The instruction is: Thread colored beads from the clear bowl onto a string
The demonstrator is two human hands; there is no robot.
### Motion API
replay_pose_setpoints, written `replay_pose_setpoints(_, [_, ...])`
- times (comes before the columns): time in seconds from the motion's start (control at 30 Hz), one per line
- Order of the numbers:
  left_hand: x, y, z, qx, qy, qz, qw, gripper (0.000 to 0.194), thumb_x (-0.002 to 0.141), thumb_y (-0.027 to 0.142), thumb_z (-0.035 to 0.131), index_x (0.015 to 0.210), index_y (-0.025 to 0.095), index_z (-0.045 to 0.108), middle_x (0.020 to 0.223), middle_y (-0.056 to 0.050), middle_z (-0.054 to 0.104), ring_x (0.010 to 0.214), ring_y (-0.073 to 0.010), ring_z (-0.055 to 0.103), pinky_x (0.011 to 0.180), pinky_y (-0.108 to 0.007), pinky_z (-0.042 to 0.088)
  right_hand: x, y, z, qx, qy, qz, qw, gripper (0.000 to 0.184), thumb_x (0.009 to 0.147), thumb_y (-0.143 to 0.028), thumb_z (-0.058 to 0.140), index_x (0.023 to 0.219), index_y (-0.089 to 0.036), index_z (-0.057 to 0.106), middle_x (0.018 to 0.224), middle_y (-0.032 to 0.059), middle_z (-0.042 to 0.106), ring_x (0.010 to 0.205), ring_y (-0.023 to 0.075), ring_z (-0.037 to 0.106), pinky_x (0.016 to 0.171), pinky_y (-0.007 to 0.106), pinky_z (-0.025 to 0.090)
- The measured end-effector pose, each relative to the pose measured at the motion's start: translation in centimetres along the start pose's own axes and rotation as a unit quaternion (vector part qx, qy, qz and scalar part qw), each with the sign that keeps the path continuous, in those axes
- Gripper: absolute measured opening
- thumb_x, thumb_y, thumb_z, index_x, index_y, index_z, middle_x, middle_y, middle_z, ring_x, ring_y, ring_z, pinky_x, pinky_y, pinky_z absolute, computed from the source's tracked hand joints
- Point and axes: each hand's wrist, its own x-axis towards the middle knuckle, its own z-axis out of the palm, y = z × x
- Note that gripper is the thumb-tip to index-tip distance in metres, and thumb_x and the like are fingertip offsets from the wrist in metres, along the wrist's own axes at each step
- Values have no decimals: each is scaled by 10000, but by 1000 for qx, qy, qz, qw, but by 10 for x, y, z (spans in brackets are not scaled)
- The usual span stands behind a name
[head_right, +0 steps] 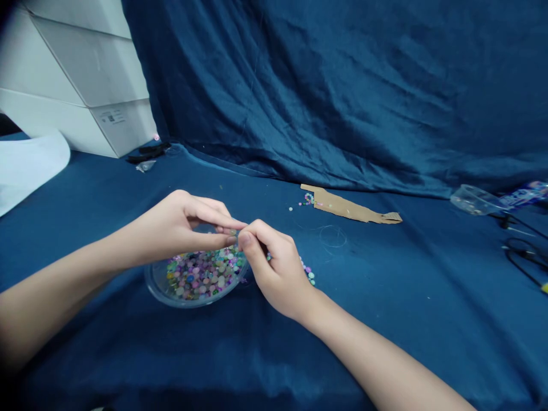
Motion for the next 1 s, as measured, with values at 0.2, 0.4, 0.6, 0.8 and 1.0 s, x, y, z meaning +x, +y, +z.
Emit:
replay_pose_setpoints(0.2, [0, 1, 0, 9, 0, 0, 1000, 197, 816, 196, 809, 977, 228, 919, 851, -21, 814, 779, -161, 756, 733, -237, 604, 0, 1, 1, -1, 6, 4, 1000, 309, 1157, -304, 516, 867, -221, 588, 741, -44, 508, 635, 117, 457, 617, 281, 377])
replay_pose_setpoints(0.4, [-2, -2, 1, 37, 1, 0, 999, 227, 815, 169, 778, 983, 226, 918, 860, -8, 808, 784, -151, 753, 747, -231, 587, 0, 1, 2, -6, 10, 6, 1000, 308, 1154, -301, 523, 864, -219, 587, 744, -46, 514, 638, 114, 469, 621, 280, 376])
replay_pose_setpoints(0.6, [-2, -1, 1, 41, -4, -3, 999, 249, 822, 162, 760, 1006, 222, 916, 865, -5, 797, 798, -154, 752, 750, -239, 581, 0, 0, 1, -7, 13, 6, 1000, 297, 1152, -283, 526, 868, -219, 589, 754, -46, 540, 660, 110, 484, 633, 274, 378])
replay_pose_setpoints(0.8, [-2, -1, 1, 51, 3, 8, 999, 229, 835, 184, 760, 1000, 230, 912, 878, -9, 790, 805, -160, 753, 735, -253, 583, 1, -1, 1, -1, -1, 23, 1000, 320, 1146, -300, 527, 838, -222, 560, 716, -55, 492, 636, 112, 471, 616, 277, 369])
replay_pose_setpoints(1.0, [-3, -1, 1, 79, -3, 17, 997, 219, 858, 186, 767, 1024, 219, 905, 952, -10, 826, 870, -157, 775, 784, -249, 580, 2, 0, 3, -15, -5, 34, 999, 366, 1116, -287, 547, 759, -221, 503, 695, -55, 431, 634, 124, 405, 608, 290, 333])
